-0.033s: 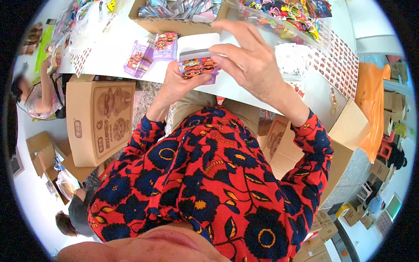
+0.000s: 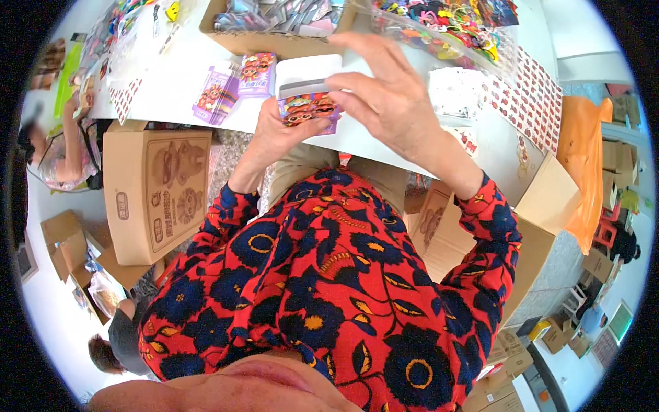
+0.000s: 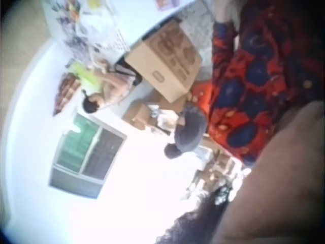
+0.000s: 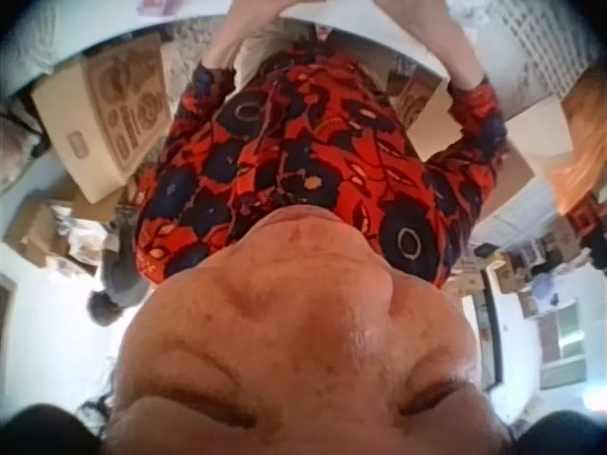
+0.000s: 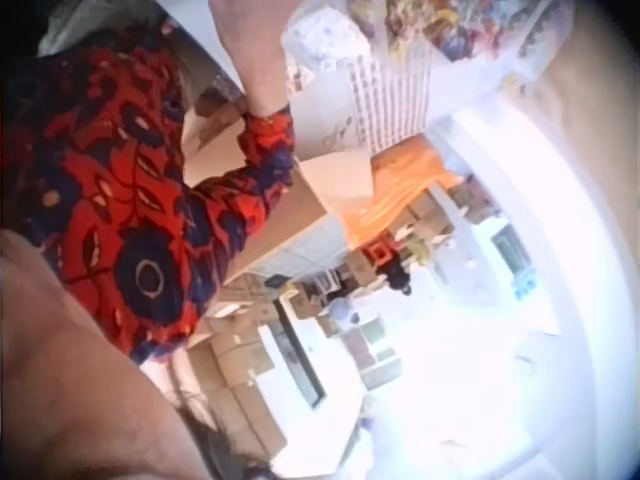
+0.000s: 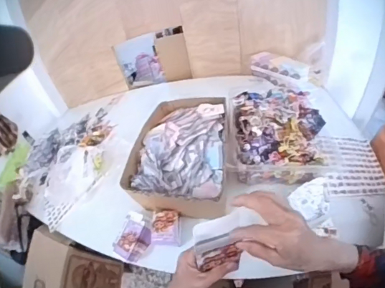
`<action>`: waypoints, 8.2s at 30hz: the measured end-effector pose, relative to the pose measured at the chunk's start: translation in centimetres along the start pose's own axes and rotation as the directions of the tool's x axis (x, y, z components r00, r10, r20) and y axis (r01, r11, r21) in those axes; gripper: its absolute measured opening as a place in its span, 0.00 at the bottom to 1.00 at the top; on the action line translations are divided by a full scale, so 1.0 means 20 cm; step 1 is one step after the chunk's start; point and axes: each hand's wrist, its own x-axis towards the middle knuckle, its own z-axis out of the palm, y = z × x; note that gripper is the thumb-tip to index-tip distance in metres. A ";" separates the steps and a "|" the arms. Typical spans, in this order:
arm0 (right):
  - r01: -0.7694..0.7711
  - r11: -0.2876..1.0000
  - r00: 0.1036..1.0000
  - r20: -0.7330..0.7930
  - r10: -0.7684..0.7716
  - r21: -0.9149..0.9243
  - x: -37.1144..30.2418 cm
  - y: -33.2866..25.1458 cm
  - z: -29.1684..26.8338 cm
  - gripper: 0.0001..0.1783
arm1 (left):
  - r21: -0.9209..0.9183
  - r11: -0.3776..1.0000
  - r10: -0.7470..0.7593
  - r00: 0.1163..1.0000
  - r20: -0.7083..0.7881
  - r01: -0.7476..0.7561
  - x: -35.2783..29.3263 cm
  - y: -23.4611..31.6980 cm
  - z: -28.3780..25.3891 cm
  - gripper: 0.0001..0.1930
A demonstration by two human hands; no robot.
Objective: Packing small colorful items and candy into individual boxes and sealing them.
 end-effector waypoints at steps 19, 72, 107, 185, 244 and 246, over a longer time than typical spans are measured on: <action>0.180 0.976 0.953 -0.267 -0.141 0.126 0.09 -0.50 -0.41 0.12 | -0.052 0.983 -0.173 0.984 0.050 0.176 0.05 -0.12 0.07 0.19; -0.362 0.863 0.931 0.190 0.313 0.351 0.10 0.10 -0.20 0.08 | 0.115 0.992 -0.057 0.998 0.007 0.056 0.13 -0.09 0.11 0.19; -0.199 0.977 0.961 0.178 0.210 -0.077 0.00 0.05 -0.10 0.10 | 0.261 0.964 0.065 0.997 -0.048 -0.050 0.09 -0.07 0.11 0.17; -0.561 0.272 0.703 0.276 0.655 0.782 0.09 0.40 -0.43 0.08 | -0.031 0.998 -0.047 0.999 0.026 0.048 0.22 -0.16 0.10 0.19; -0.332 0.941 0.923 0.227 0.312 0.057 -0.03 0.04 -0.12 0.14 | -0.036 0.999 0.011 1.000 0.021 -0.010 0.11 -0.07 0.15 0.14; -0.321 0.940 0.924 0.253 0.286 0.112 -0.02 0.03 -0.15 0.15 | -0.036 0.999 0.024 0.999 0.024 -0.023 0.12 -0.09 0.14 0.14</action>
